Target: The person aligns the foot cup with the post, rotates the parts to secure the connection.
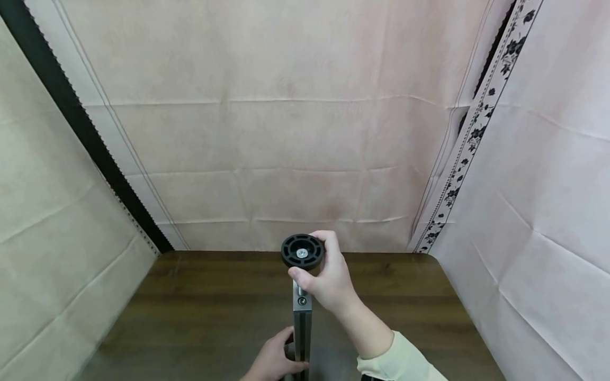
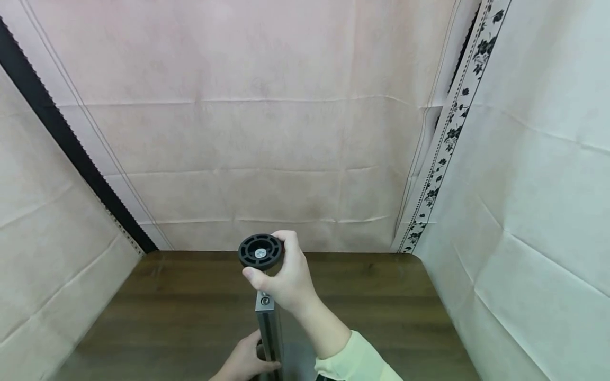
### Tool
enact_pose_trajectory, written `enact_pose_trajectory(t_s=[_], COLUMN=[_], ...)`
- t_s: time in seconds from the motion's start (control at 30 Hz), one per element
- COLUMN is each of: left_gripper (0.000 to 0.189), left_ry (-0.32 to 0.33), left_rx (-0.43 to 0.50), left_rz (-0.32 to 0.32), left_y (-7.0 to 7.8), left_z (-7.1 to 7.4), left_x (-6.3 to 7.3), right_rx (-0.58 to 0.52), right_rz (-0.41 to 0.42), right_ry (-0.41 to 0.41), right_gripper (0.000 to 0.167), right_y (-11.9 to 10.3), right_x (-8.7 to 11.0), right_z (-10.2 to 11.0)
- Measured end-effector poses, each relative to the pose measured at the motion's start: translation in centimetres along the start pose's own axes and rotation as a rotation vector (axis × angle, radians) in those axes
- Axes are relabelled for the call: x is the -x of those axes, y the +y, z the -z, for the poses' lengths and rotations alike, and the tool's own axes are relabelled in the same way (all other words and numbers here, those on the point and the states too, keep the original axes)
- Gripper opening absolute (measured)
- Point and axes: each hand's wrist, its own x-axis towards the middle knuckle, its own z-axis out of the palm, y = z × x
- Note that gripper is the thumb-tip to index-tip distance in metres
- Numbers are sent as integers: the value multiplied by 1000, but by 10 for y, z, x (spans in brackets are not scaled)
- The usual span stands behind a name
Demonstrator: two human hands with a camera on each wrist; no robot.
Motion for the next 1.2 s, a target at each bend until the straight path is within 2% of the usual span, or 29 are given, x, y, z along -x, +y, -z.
enact_pose_trajectory(t_s=[0.13, 0.57, 0.7, 0.9, 1.2], left_gripper=[59, 52, 52, 47, 54], left_ry=[-8, -11, -13, -28, -18], left_rx=[-14, -43, -28, 52, 45], left_rz=[17, 11, 55, 117, 129], left_y=[0, -3, -4, -7, -4], left_z=[-1, -2, -3, -8, -6], left_x=[0, -5, -6, 0, -4], right_rx=[2, -27, -47, -60, -58], right_rz=[-4, 1, 4, -6, 18], right_ry=[-8, -37, -49, -66, -80], right_gripper=[55, 55, 54, 52, 52], right_y=[-1, 4, 6, 7, 5], right_x=[-1, -5, -5, -1, -7], right_z=[1, 3, 4, 4, 3])
